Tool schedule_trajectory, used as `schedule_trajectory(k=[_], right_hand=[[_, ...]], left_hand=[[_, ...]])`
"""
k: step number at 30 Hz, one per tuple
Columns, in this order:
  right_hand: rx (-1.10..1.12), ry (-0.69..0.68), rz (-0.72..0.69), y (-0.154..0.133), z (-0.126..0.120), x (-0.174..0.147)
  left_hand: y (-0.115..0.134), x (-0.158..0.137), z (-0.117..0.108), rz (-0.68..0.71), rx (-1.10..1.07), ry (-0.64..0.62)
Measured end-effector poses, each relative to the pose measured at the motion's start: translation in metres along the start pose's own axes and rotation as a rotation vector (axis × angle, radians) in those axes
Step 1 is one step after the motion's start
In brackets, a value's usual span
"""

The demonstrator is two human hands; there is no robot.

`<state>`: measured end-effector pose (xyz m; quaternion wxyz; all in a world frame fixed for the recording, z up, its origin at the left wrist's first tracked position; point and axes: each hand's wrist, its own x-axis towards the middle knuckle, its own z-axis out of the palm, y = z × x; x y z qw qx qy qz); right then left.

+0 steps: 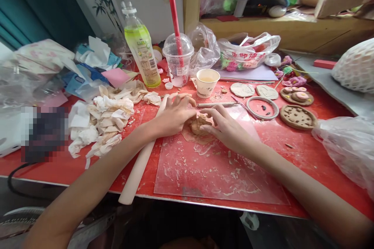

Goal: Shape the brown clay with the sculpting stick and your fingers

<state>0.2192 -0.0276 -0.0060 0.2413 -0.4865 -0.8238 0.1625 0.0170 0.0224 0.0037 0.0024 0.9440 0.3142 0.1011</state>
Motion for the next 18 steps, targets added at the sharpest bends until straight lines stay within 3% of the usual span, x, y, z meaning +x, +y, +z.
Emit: schedule_trajectory(k=[4,6,8,10,13,18], right_hand=[[-0.085,0.058,0.004,0.003,0.003,0.0],[-0.095,0.055,0.007,0.006,0.004,0.001],[-0.131,0.076,-0.022,0.01,0.003,0.001],[-0.169,0.11,-0.071,0.014,0.0,0.001],[-0.166,0.154,-0.119,0.016,-0.006,0.001],[-0.064,0.269,-0.075,0.009,-0.014,0.001]], left_hand=[[0.001,-0.001,-0.009,-0.018,0.092,0.142],[0.001,0.001,-0.015,-0.139,0.038,0.283],[0.004,0.003,-0.019,-0.238,-0.105,0.336],[0.008,0.006,-0.019,-0.234,-0.238,0.234],[0.014,0.008,-0.013,-0.104,-0.306,0.003],[0.016,0.009,-0.007,-0.05,-0.329,-0.092]])
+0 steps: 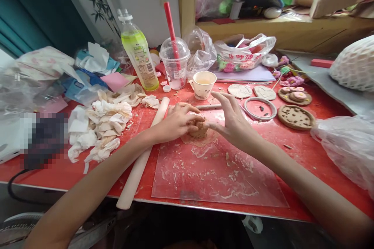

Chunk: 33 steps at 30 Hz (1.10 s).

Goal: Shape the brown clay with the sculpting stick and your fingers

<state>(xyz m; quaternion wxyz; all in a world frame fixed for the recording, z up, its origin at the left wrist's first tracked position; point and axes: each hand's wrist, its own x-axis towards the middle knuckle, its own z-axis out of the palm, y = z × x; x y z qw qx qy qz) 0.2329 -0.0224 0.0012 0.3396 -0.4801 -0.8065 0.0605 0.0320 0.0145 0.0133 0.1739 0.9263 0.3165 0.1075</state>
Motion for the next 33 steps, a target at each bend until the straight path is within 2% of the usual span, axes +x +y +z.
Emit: schedule_trajectory(k=[4,6,9,11,15,20,23,27,30,33], right_hand=[[0.17,0.104,0.173,-0.003,-0.009,0.005],[0.208,0.066,0.185,-0.002,-0.012,0.007],[0.139,-0.043,0.119,-0.002,-0.011,0.007],[0.012,-0.049,0.037,-0.004,-0.008,0.005],[-0.255,-0.017,-0.145,-0.006,-0.001,0.0],[-0.306,0.01,-0.165,-0.004,0.002,0.0],[-0.254,0.013,-0.134,-0.002,0.003,0.001],[-0.132,-0.019,-0.063,-0.002,0.004,0.002],[-0.106,0.059,-0.038,-0.005,0.003,0.001],[-0.05,0.161,-0.043,-0.011,-0.001,0.0]], left_hand=[[0.0,0.0,-0.006,-0.016,0.02,-0.049],[-0.001,-0.001,-0.01,0.008,0.034,-0.077],[-0.005,-0.004,-0.014,0.033,0.082,-0.116],[-0.008,-0.005,-0.014,0.027,0.148,-0.104],[-0.01,-0.007,-0.009,0.063,0.258,-0.007],[-0.001,-0.007,0.0,0.099,0.314,0.129],[0.002,-0.007,0.002,0.077,0.271,0.176],[-0.003,-0.006,-0.003,-0.009,0.117,0.142],[-0.006,-0.001,-0.005,-0.106,0.018,0.112],[-0.004,0.005,-0.003,-0.109,-0.053,0.006]])
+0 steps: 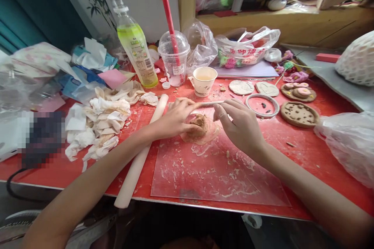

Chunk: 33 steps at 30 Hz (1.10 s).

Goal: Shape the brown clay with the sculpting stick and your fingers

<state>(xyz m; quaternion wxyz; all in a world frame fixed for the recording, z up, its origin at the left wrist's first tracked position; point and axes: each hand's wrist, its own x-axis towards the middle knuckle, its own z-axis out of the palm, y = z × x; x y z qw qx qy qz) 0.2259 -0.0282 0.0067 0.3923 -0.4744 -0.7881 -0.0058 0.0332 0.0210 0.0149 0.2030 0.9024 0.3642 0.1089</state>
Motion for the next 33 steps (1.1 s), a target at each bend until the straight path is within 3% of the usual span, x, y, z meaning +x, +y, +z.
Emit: schedule_trajectory(k=[3,8,25,29,33], right_hand=[[0.067,0.049,-0.014,-0.006,-0.005,0.0],[0.087,0.015,0.025,-0.009,-0.009,0.001],[0.107,-0.007,0.049,-0.005,-0.003,0.001],[0.09,-0.021,0.038,-0.004,-0.002,0.001],[0.072,-0.036,0.071,-0.001,-0.003,0.001]], left_hand=[[0.005,0.004,0.004,0.029,-0.043,-0.072],[0.006,0.006,0.006,0.064,-0.069,-0.053],[0.01,0.007,0.015,0.232,0.342,0.188],[0.011,0.008,0.015,0.191,0.295,0.189],[0.012,0.006,0.011,0.106,0.1,0.151]])
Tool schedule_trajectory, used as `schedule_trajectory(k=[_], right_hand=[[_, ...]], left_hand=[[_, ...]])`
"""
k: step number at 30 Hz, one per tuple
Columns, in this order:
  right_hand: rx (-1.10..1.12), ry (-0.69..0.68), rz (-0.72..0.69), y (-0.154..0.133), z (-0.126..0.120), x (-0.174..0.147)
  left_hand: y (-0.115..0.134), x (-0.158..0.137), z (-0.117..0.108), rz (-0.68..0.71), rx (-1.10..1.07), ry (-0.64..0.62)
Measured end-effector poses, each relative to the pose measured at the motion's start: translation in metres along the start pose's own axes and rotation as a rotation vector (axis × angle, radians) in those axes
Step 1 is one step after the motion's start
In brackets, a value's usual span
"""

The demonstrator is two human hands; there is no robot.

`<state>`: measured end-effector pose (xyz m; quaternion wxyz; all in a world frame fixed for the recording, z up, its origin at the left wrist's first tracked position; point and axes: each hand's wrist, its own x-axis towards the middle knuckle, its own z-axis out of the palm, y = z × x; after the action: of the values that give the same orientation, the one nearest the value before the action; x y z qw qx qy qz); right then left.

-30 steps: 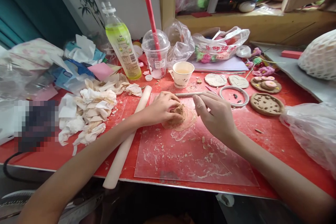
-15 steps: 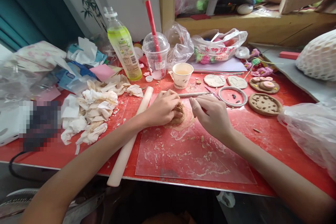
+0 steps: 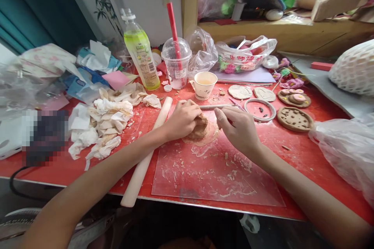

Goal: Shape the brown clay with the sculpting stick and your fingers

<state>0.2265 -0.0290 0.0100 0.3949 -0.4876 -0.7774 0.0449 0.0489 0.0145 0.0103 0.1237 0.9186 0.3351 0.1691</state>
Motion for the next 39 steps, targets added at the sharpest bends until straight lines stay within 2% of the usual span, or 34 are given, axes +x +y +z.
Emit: schedule_trajectory(k=[3,6,8,12,15,23,31,33,35,37,39], right_hand=[[-0.023,-0.025,0.058,0.003,0.0,0.001],[-0.05,-0.076,0.071,0.005,0.002,0.002],[-0.097,-0.121,0.031,0.006,0.004,0.001],[-0.244,-0.171,-0.129,0.007,0.01,-0.002],[-0.267,-0.169,-0.214,0.007,0.011,-0.004],[-0.274,-0.141,-0.233,-0.001,0.007,-0.002],[-0.321,-0.058,-0.292,0.0,0.006,-0.005],[-0.35,-0.017,-0.32,0.002,0.003,-0.005],[-0.376,0.033,-0.327,0.004,-0.003,-0.005],[-0.38,0.087,-0.295,0.005,-0.008,-0.004],[-0.381,0.124,-0.254,0.005,-0.011,-0.003]], left_hand=[[-0.005,-0.002,-0.005,-0.036,-0.16,-0.092],[-0.016,-0.004,-0.013,0.011,-0.284,-0.246],[-0.023,-0.005,-0.018,0.055,-0.311,-0.296],[-0.029,-0.007,-0.021,0.051,-0.313,-0.264],[-0.025,-0.006,-0.015,0.015,-0.304,-0.23],[-0.004,-0.003,-0.006,-0.129,-0.207,-0.104],[0.003,-0.003,-0.006,-0.061,-0.064,-0.005],[0.0,-0.004,-0.01,-0.069,-0.057,-0.022],[-0.005,-0.006,-0.015,-0.056,-0.075,-0.112],[-0.009,-0.008,-0.02,-0.012,-0.085,-0.205],[-0.01,-0.009,-0.022,0.021,-0.07,-0.213]])
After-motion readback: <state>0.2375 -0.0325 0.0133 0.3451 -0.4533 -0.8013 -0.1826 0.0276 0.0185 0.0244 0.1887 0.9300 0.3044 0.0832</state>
